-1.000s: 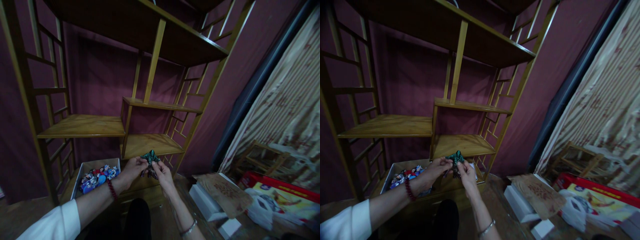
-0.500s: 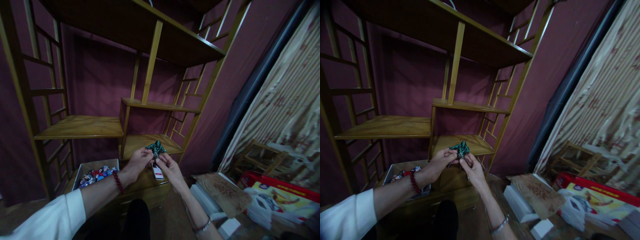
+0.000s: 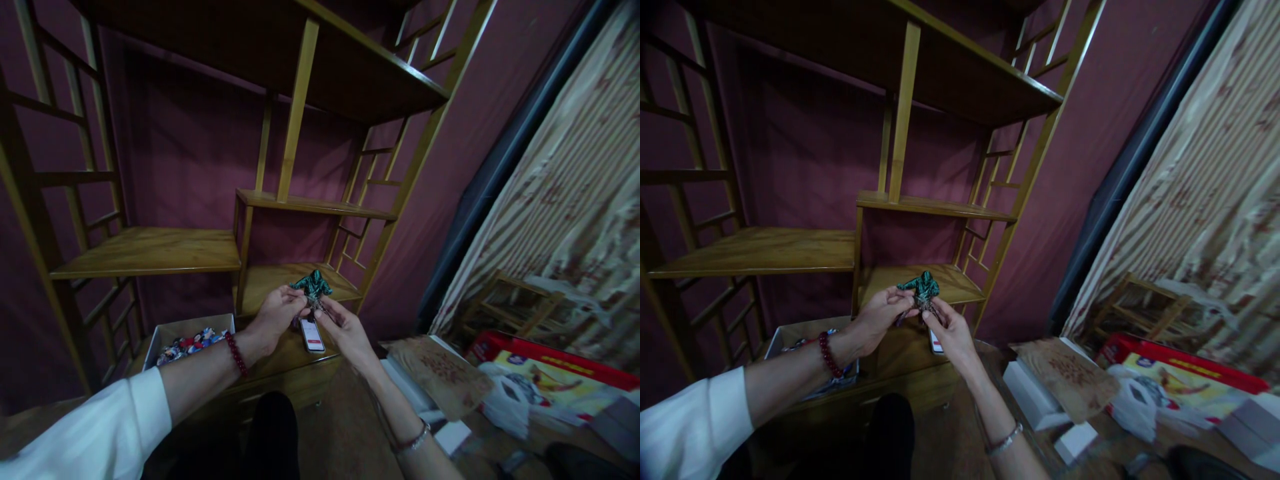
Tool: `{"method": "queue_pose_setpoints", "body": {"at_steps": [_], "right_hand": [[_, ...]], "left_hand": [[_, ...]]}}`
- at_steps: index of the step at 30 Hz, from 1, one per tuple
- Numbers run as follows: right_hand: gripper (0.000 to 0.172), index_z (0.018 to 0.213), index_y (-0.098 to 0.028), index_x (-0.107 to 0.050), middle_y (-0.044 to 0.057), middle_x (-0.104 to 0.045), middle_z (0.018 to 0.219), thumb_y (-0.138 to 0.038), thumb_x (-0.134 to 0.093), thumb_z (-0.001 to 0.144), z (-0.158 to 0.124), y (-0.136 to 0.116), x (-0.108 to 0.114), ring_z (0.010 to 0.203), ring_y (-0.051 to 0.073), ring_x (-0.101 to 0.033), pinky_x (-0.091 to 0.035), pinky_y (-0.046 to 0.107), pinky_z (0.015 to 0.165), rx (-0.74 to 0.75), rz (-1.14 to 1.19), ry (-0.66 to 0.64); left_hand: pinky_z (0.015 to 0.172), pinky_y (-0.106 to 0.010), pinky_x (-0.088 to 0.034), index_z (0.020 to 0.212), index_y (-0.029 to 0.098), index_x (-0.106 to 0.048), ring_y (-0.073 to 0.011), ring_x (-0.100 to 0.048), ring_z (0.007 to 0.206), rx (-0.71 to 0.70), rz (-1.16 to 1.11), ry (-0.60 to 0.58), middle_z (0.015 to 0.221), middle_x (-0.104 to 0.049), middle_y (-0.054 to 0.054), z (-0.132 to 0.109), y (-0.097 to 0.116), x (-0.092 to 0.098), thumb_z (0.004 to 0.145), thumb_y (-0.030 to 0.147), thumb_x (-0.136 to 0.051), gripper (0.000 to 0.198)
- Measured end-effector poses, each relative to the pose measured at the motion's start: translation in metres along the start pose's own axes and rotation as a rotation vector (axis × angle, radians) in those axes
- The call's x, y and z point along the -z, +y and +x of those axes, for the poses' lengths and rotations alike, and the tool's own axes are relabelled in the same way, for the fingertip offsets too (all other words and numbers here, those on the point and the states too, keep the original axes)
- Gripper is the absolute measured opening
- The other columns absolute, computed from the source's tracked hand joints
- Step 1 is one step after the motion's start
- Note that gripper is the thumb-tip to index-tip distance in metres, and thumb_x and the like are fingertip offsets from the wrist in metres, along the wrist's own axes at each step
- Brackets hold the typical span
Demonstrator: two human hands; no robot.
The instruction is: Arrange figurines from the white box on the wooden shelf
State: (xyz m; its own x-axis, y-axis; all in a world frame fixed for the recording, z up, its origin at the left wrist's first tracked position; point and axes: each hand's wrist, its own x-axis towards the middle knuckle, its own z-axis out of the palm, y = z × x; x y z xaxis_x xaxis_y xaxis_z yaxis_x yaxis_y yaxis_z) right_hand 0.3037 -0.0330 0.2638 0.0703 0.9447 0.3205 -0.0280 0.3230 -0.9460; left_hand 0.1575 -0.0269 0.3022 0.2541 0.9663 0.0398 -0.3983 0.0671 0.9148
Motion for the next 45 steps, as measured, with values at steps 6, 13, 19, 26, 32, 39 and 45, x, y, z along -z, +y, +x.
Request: {"method": "queue_pose_setpoints", "body": {"at_steps": [6,13,19,26,32,39,45], "right_hand": [[0.045,0.101,-0.020,-0.060,0.005,-0.062,0.103,-0.032,-0.069,0.059,0.002,-0.005,0.001,0.098,0.020,-0.054,-0.038,0.037,0.092,-0.002,-0.034,-0.001],[0.042,0.098,-0.018,-0.061,0.006,-0.064,0.098,-0.031,-0.069,0.058,0.004,-0.015,0.002,0.088,0.020,-0.058,-0.045,0.036,0.083,-0.022,-0.066,0.047],[0.035,0.093,-0.018,-0.063,0.005,-0.065,0.097,-0.031,-0.067,0.060,0.007,-0.024,0.005,0.089,0.019,-0.059,-0.045,0.034,0.084,0.055,-0.096,0.042],[0.039,0.100,-0.017,-0.060,0.006,-0.063,0.102,-0.033,-0.064,0.065,0.012,-0.049,0.010,0.094,0.019,-0.057,-0.043,0.035,0.088,0.130,-0.169,-0.001],[0.037,0.099,-0.018,-0.061,0.004,-0.063,0.101,-0.034,-0.063,0.065,0.022,-0.067,0.015,0.092,0.019,-0.058,-0.046,0.033,0.084,0.190,-0.224,0.017],[0.044,0.095,-0.014,-0.061,0.007,-0.065,0.094,-0.039,-0.066,0.059,0.038,-0.089,0.019,0.085,0.020,-0.061,-0.050,0.032,0.077,0.180,-0.239,0.082],[0.041,0.090,-0.014,-0.063,0.006,-0.067,0.089,-0.039,-0.068,0.058,0.051,-0.111,0.020,0.084,0.019,-0.061,-0.049,0.031,0.077,0.260,-0.315,0.114]], "left_hand": [[0.069,-0.021,-0.048,0.079,0.012,-0.048,-0.0079,-0.060,0.068,0.018,-0.037,-0.013,0.081,-0.061,-0.005,0.006,-0.001,-0.002,0.070,0.008,-0.058,0.014],[0.072,-0.024,-0.048,0.077,0.013,-0.047,-0.0083,-0.059,0.068,0.003,-0.056,-0.031,0.082,-0.061,-0.005,0.007,0.001,-0.006,0.068,0.011,-0.061,0.017],[0.063,-0.019,-0.046,0.077,0.012,-0.049,-0.0068,-0.057,0.063,0.003,0.023,-0.039,0.077,-0.060,-0.004,0.005,0.014,-0.012,0.068,0.013,-0.062,0.016],[0.061,-0.018,-0.045,0.075,0.012,-0.048,-0.0063,-0.056,0.061,-0.072,0.010,-0.047,0.072,-0.058,-0.002,0.006,0.031,-0.026,0.067,0.013,-0.063,0.017],[0.059,-0.018,-0.044,0.072,0.012,-0.047,-0.0061,-0.055,0.058,-0.129,0.009,-0.042,0.065,-0.056,-0.001,0.011,0.045,-0.039,0.068,0.013,-0.062,0.016],[0.057,-0.020,-0.041,0.072,0.011,-0.053,-0.0067,-0.053,0.055,-0.271,0.090,-0.071,0.064,-0.057,-0.002,0.023,0.059,-0.048,0.067,0.019,-0.062,0.013],[0.051,-0.018,-0.037,0.069,0.012,-0.055,-0.0053,-0.047,0.052,-0.392,0.166,-0.045,0.063,-0.055,0.000,0.030,0.076,-0.056,0.067,0.023,-0.061,0.013]]}}
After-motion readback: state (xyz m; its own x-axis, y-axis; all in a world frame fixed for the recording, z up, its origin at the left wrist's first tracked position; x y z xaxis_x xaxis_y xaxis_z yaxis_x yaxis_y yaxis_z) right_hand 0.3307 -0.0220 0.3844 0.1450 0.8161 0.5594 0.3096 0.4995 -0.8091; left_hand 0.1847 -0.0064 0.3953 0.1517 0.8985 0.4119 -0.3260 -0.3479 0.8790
